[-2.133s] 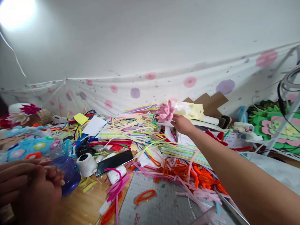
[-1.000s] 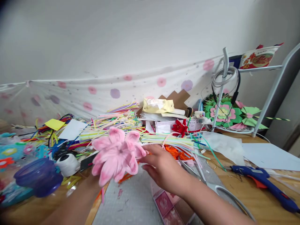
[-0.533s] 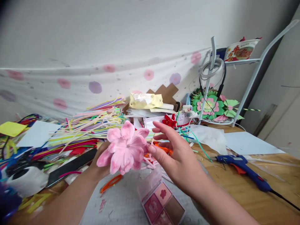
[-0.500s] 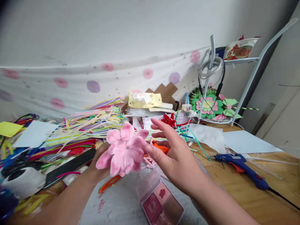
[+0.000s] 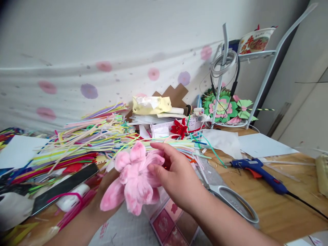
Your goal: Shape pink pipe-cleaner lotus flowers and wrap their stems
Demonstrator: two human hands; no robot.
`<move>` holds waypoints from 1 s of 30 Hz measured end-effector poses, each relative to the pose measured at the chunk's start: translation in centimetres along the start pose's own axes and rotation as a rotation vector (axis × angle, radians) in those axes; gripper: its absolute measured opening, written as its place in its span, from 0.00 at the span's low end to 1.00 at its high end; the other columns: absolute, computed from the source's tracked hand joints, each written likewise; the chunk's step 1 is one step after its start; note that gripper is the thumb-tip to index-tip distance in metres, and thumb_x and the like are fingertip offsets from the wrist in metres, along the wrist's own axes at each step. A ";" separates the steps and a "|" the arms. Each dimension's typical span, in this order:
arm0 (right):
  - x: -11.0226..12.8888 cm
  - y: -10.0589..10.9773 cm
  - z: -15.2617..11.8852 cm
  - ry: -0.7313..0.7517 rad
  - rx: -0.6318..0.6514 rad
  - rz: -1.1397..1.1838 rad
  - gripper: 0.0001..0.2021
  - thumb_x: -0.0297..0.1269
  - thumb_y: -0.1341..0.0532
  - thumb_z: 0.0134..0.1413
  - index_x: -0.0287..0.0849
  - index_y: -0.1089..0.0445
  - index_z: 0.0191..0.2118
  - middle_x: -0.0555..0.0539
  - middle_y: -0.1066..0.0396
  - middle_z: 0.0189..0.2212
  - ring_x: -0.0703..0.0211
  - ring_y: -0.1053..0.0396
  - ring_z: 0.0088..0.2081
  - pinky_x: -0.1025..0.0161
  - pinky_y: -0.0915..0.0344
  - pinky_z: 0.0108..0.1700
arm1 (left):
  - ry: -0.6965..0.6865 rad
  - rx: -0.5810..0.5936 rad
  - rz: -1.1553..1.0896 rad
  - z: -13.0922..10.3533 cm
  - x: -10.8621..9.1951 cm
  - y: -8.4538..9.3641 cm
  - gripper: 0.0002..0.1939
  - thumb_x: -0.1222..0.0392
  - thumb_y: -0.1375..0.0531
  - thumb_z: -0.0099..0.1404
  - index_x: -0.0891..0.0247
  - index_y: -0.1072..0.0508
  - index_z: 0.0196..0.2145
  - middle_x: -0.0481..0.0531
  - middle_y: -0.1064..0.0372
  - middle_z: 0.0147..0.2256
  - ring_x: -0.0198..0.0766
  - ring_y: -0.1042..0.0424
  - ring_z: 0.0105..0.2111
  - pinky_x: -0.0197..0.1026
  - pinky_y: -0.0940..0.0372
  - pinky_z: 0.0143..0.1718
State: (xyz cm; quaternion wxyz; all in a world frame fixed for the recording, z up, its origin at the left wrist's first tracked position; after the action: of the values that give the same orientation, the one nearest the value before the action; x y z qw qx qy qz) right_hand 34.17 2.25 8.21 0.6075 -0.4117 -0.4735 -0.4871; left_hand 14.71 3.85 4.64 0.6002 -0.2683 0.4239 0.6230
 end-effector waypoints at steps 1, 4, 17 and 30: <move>0.0 0.2 0.2 -0.021 -0.016 0.073 0.24 0.37 0.36 0.45 0.44 0.34 0.52 0.48 0.31 0.32 0.60 0.34 0.31 0.63 0.36 0.31 | -0.074 0.027 0.117 0.1 0.1 0.2 0.07 0.62 0.36 0.56 0.54 0.22 0.34 0.51 0.28 0.31 0.42 0.32 0.32 0.40 0.41 0.34; 0.2 1.2 0.7 -0.054 -0.105 0.266 0.21 0.37 0.33 0.42 0.42 0.31 0.46 0.47 0.29 0.33 0.62 0.33 0.29 0.66 0.37 0.29 | -0.206 0.038 0.362 0.6 0.4 0.9 0.10 0.63 0.39 0.60 0.56 0.24 0.41 0.52 0.27 0.33 0.41 0.30 0.32 0.38 0.41 0.33; -1.3 -0.1 0.3 0.031 0.030 -0.033 0.13 0.43 0.37 0.53 0.43 0.27 0.44 0.42 0.25 0.42 0.52 0.27 0.41 0.55 0.33 0.45 | 0.356 -0.074 -0.712 0.6 -0.3 -1.0 0.11 0.54 0.35 0.56 0.64 0.29 0.26 0.50 0.35 0.35 0.36 0.36 0.36 0.36 0.41 0.39; -3.9 -5.3 -1.1 0.183 0.212 -0.726 0.03 0.29 0.39 0.50 0.43 0.30 0.28 0.52 0.28 0.23 0.61 0.32 0.24 0.67 0.41 0.27 | 0.252 -0.090 -0.580 0.1 -1.6 -0.5 0.11 0.52 0.37 0.58 0.63 0.27 0.29 0.49 0.34 0.32 0.35 0.34 0.35 0.36 0.39 0.39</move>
State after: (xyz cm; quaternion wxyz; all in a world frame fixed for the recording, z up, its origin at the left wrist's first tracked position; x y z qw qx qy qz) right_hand 28.83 0.99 4.34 0.4746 -0.1073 -0.5799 -0.6534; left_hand 15.40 3.03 5.98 0.6832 -0.4793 0.3728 0.4056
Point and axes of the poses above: each hand's wrist, its own z-axis towards the middle knuckle, its own y-axis out of the back of the hand, x = y × z, the point moved 1 cm from there along z, towards the middle knuckle
